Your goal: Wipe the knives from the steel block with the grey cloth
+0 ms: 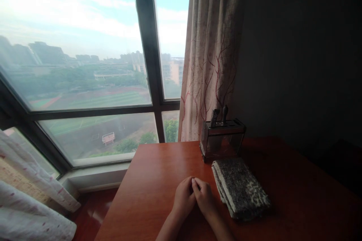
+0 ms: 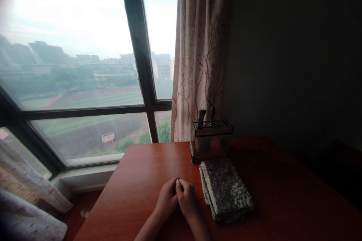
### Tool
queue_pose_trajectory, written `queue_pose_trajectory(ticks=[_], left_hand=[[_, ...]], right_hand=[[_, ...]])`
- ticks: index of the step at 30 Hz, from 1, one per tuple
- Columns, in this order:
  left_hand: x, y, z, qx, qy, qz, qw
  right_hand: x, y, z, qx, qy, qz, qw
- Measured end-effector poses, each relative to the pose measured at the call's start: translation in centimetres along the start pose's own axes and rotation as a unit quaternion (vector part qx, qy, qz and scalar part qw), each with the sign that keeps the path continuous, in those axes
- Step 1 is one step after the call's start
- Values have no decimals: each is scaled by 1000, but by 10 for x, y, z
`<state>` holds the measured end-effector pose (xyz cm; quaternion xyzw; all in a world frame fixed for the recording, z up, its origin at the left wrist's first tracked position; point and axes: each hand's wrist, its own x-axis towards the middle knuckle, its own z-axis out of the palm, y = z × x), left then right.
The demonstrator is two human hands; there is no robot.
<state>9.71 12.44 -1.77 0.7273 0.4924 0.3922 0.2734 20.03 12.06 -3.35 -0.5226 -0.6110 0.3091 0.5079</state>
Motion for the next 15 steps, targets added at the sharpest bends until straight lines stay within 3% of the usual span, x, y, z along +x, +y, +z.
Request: queue_pose_trajectory(ticks=[15], left_hand=[[-1, 0, 0, 4, -1, 1, 1000]], right_hand=[[-1, -2, -1, 0, -7, 6, 1000]])
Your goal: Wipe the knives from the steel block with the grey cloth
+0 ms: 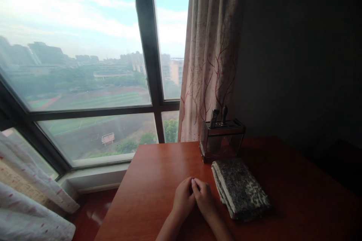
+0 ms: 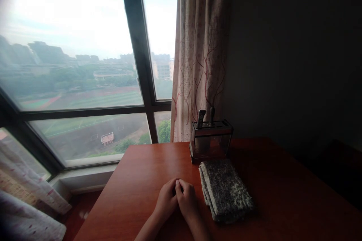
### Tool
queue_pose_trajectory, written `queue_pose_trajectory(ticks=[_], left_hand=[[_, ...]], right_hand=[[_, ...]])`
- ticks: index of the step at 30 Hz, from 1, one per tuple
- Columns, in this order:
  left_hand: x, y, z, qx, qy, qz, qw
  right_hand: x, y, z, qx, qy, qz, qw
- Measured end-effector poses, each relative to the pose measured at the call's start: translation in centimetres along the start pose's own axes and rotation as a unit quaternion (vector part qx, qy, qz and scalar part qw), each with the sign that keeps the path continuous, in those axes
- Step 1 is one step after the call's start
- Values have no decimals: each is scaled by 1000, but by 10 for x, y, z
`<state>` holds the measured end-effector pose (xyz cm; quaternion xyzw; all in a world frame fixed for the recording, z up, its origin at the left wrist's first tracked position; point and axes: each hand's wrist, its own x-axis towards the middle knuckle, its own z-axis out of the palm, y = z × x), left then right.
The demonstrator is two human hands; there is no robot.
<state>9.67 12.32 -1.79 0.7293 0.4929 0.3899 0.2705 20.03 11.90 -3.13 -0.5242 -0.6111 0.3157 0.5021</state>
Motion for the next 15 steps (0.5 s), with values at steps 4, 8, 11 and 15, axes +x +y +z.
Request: queue_pose_trajectory(ticks=[4, 8, 11, 15], left_hand=[[0, 0, 0, 1, 0, -3, 1000], [0, -2, 1, 4, -3, -6, 1000], [0, -3, 2, 4, -6, -5, 1000], [0, -3, 1, 2, -5, -1, 1000]], right_hand=[[0, 1, 0, -1, -2, 1, 1000], [0, 3, 2, -2, -2, 5, 1000], [0, 3, 3, -3, -3, 5, 1000], [0, 0, 1, -4, -4, 2, 1000]])
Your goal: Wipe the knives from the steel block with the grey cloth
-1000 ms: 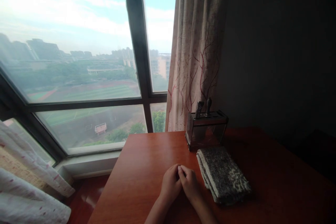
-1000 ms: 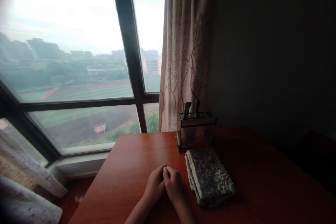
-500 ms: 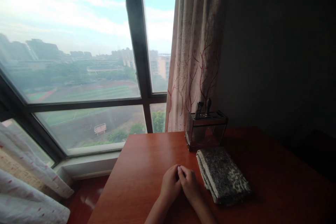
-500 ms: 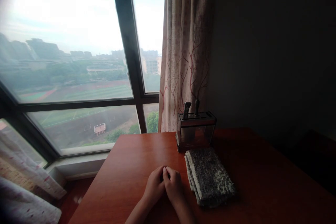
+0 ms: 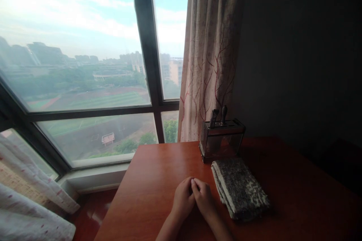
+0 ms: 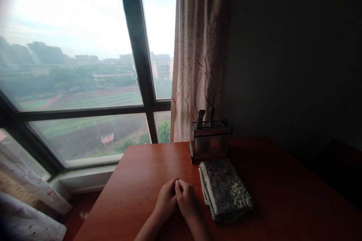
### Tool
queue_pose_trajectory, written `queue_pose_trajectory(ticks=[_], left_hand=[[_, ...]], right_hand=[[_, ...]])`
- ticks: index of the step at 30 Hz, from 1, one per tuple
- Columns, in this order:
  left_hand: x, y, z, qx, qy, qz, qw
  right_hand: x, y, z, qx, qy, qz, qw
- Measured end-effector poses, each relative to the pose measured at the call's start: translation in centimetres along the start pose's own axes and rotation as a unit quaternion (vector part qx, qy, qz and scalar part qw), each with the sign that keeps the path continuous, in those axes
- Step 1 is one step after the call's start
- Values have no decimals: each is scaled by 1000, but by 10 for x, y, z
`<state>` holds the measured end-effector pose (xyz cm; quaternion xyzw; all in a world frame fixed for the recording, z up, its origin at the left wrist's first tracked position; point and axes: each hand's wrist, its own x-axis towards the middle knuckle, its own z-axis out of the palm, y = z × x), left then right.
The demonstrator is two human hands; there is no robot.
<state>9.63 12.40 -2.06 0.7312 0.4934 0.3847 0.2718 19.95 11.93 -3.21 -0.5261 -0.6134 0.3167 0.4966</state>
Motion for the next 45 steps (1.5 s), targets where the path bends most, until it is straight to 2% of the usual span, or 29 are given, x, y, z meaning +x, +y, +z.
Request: queue_pose_trajectory(ticks=[45], left_hand=[[0, 3, -3, -6, 4, 5, 1000]], right_hand=[[1, -1, 0, -21, 15, -9, 1000]])
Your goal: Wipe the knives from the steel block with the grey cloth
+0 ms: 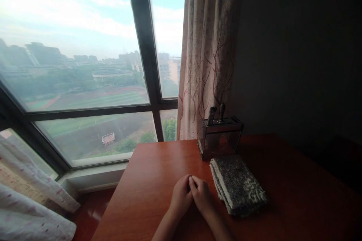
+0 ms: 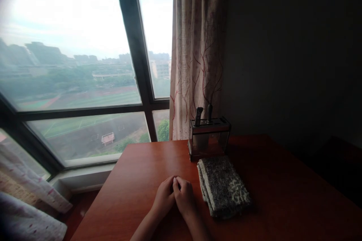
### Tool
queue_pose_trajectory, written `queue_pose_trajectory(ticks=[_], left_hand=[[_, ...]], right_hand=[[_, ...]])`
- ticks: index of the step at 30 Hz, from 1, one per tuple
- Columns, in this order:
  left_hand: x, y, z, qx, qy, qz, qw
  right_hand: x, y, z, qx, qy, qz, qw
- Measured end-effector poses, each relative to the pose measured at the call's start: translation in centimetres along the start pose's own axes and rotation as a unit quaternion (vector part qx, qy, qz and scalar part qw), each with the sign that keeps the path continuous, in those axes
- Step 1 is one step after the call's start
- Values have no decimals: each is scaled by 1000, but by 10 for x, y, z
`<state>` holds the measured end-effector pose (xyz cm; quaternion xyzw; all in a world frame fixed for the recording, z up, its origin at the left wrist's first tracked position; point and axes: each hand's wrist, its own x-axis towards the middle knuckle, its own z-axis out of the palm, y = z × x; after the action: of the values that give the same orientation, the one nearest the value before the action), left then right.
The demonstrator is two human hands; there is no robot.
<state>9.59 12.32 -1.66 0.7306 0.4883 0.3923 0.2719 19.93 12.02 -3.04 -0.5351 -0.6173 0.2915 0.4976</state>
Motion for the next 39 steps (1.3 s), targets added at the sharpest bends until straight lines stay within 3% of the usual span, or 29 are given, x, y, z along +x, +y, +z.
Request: queue_pose_trajectory(ticks=[39], left_hand=[[0, 0, 0, -8, -5, 3, 1000]], right_hand=[[0, -2, -1, -9, -6, 3, 1000]])
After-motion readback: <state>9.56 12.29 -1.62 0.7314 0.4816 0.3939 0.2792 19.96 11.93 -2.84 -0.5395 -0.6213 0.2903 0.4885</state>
